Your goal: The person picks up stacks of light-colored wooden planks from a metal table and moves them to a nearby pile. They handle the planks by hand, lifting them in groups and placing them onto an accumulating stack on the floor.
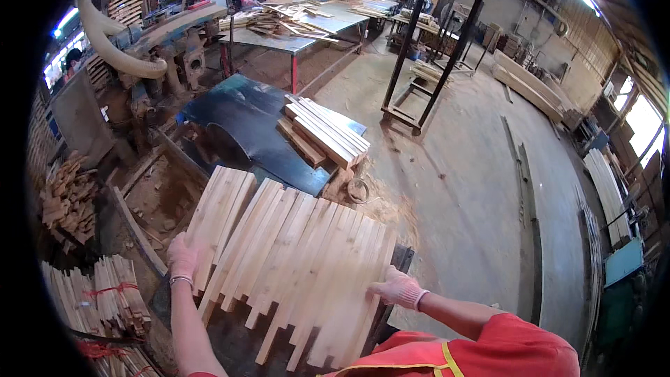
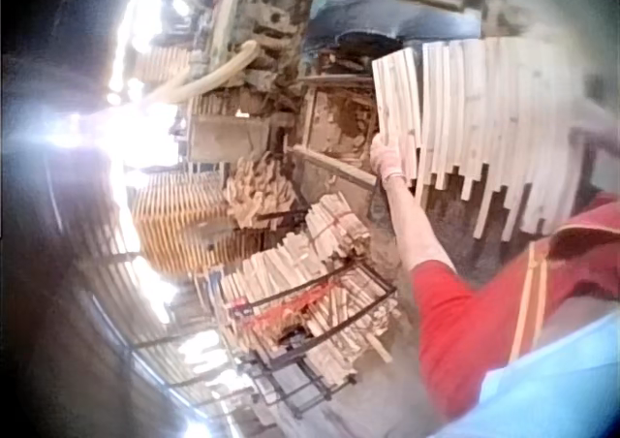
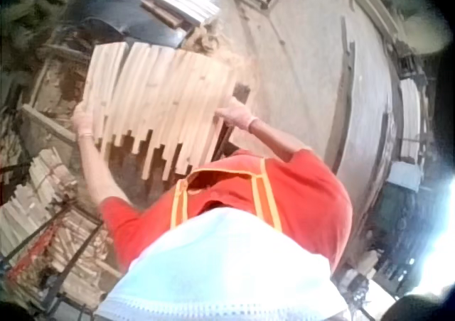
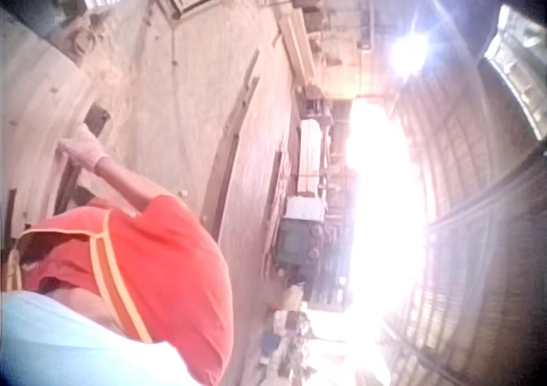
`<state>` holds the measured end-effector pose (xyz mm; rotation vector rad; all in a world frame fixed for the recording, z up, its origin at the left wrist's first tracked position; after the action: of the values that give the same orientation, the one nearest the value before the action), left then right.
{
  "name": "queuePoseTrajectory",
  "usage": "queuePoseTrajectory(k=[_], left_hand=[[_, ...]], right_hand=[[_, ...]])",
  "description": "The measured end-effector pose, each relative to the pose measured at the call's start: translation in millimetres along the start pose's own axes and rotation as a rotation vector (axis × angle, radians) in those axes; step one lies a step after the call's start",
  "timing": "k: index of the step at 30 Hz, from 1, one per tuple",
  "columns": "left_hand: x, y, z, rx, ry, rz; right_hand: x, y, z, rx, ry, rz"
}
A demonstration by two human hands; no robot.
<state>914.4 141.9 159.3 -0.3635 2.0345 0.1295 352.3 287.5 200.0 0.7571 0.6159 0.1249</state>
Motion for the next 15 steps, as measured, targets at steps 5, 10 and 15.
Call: queuePoseTrajectory(k=[5,10,15], left_hand=[[-8,-30,-15,-0.030,-0.141,0.065],[21,-42,-63,-0.077,-0.110,0.079],[9,-33,-62,-0.051,-0.034,0.063]], right_hand=[[5,-2,-6,0.027,0.043,-0.026],[10,-28,-48,-0.035,-0.294,0.019],[3,-6,0,-0.044,-0.225,0.050]])
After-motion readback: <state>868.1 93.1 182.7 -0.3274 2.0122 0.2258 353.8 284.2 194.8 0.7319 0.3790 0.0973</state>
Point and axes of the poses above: each hand's wrist, its own y-axis away from the middle knuckle, its own x-axis out of the palm, z = x × y, the point moved 2 cm from there along -y, towards the middle knuckle, and after that the axes turned 2 degrees about x, right-handed, at the moved point
